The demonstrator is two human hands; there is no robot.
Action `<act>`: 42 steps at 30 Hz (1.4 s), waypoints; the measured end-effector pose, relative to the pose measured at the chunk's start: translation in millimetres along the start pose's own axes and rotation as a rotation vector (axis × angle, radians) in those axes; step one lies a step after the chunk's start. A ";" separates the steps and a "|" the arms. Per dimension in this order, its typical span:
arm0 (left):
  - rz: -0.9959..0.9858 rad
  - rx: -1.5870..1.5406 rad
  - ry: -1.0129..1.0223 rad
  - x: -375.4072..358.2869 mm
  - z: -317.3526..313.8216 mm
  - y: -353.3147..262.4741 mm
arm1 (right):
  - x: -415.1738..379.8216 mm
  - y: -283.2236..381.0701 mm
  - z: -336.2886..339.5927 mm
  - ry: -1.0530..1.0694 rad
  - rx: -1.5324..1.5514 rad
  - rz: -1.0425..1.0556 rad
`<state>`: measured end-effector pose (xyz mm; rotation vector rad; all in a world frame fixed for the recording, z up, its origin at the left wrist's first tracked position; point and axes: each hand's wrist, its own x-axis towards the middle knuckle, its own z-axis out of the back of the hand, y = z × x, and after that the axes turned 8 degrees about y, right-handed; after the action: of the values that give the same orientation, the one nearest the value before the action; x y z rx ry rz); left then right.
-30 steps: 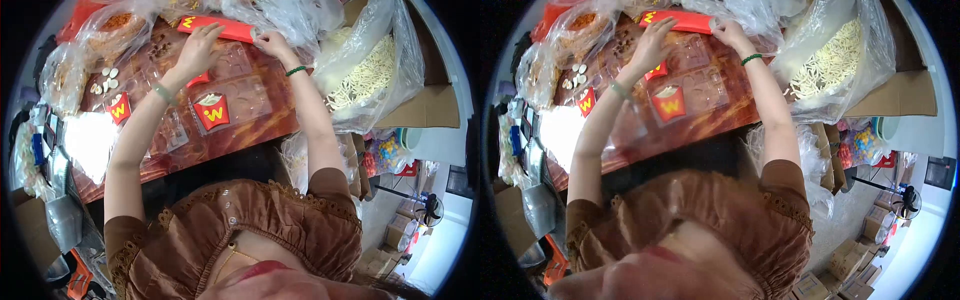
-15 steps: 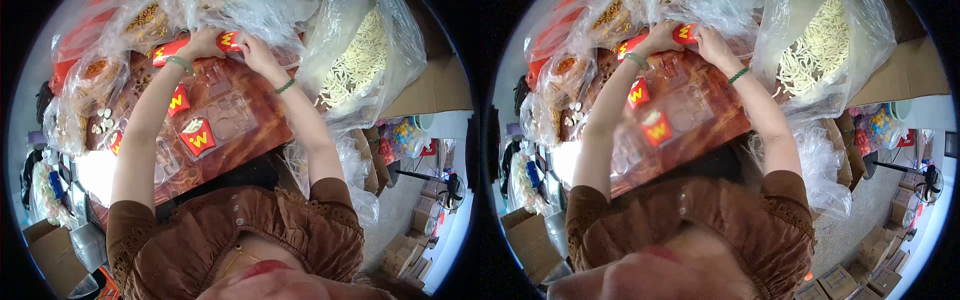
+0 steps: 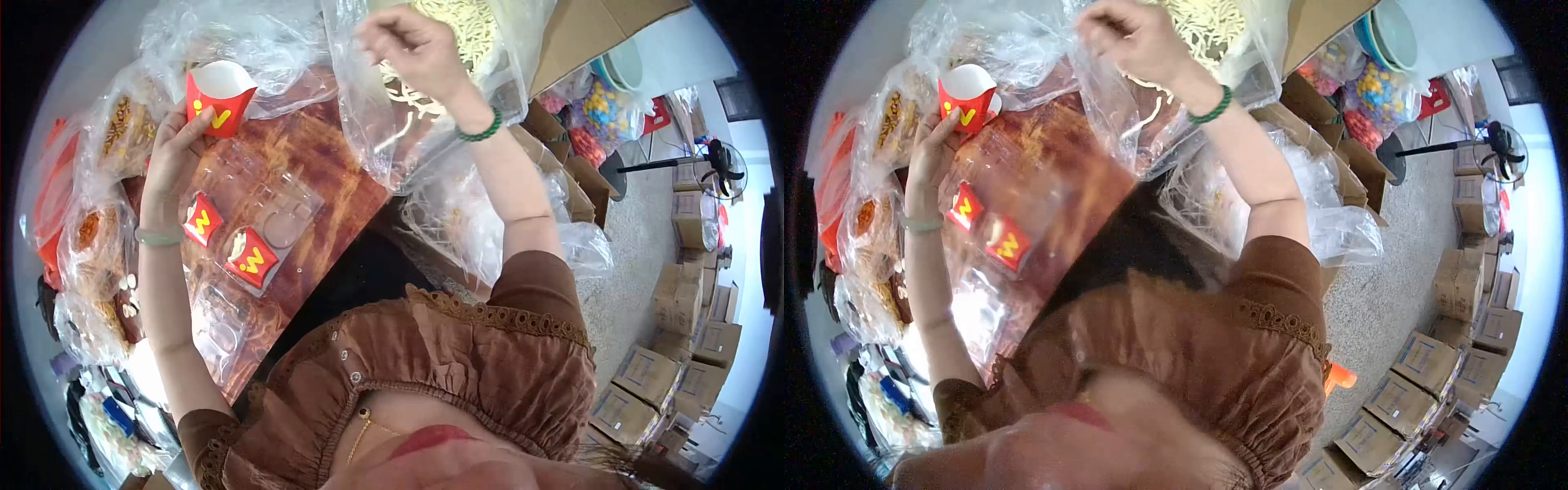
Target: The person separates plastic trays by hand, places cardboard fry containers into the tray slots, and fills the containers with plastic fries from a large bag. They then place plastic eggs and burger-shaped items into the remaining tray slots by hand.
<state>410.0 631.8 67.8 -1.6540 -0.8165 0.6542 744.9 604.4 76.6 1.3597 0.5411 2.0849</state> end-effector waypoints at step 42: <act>0.196 -0.349 -0.004 106.3 -205.6 128.5 | 0.0 -50.8 90.0 0.622 -0.669 -0.904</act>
<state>656.5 577.3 -11.9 -2.0697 -0.8104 0.6771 840.3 644.0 81.0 0.0102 0.4933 1.6142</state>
